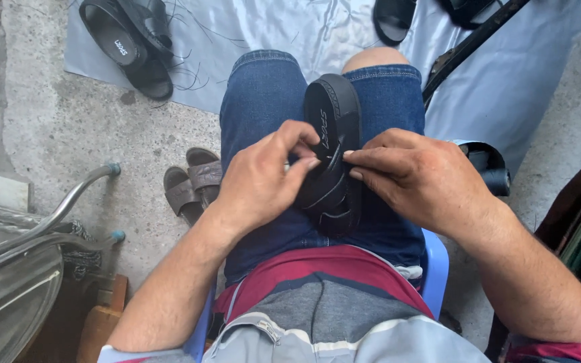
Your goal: Hand-stitching the sole of a sandal to the upper part using a needle and thread.
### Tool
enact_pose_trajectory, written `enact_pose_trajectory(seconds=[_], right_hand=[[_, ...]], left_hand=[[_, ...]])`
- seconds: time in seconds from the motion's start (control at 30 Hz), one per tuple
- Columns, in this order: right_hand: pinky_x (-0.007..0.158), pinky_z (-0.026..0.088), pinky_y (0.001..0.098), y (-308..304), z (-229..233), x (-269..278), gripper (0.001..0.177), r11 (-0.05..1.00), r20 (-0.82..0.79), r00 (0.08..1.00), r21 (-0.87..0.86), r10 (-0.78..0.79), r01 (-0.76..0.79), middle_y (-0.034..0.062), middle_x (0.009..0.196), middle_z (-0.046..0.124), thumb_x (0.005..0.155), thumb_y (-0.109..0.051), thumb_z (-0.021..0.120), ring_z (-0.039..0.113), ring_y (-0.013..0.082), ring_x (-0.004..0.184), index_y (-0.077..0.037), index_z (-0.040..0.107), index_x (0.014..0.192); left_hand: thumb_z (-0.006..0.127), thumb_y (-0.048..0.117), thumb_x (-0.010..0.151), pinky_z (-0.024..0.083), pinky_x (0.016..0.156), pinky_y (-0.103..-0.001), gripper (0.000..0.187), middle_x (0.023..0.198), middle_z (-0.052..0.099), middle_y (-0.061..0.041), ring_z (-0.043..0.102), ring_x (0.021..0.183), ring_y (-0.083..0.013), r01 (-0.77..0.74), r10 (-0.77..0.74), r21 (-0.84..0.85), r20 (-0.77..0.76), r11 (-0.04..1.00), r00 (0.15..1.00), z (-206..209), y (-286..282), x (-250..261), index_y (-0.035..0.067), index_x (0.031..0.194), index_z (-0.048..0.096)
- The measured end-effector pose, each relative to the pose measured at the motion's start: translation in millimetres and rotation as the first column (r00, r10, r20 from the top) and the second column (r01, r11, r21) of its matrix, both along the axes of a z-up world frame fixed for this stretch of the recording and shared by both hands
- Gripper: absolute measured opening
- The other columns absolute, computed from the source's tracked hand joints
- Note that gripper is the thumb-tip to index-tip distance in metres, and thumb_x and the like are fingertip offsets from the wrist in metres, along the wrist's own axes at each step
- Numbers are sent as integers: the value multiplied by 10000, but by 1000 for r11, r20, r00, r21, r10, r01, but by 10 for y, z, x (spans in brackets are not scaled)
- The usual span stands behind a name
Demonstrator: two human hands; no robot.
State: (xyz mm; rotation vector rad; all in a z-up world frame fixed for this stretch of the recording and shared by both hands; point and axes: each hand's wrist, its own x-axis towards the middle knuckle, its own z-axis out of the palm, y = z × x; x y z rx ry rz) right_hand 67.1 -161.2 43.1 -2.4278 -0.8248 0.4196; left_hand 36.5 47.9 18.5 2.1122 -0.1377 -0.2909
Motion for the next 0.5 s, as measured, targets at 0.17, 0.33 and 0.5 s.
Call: enact_pose_trajectory(seconds=[0.17, 0.33, 0.5], right_hand=[[481, 466, 328, -26, -66, -68, 228, 999, 129, 991, 17, 32, -34, -10, 897, 591, 850, -172, 619, 597, 177, 676, -180, 650, 1076], [468, 493, 384, -306, 326, 152, 487, 913, -175, 985, -400, 10, -80, -35, 915, 522, 796, -245, 528, 581, 176, 660, -385, 514, 1263], [494, 466, 349, -508, 370, 107, 476, 963, -74, 996, -269, -45, 24, -33, 841, 524, 814, -145, 529, 563, 129, 737, -344, 546, 1246]], left_hand=[[470, 33, 808, 508, 686, -378, 460, 1186, 568, -16, 633, 821, -215, 328, -327, 35, -33, 944, 944, 223, 9, 92, 204, 1231, 412], [488, 107, 885, 459, 708, -284, 400, 874, 484, 10, 551, 799, -148, 273, -272, -1, -68, 962, 960, 154, 85, 66, 290, 1240, 510], [589, 383, 820, 502, 591, -283, 365, 1090, 527, 21, 559, 511, -104, 122, -119, 54, -47, 991, 992, 199, -71, 59, 288, 1172, 561]])
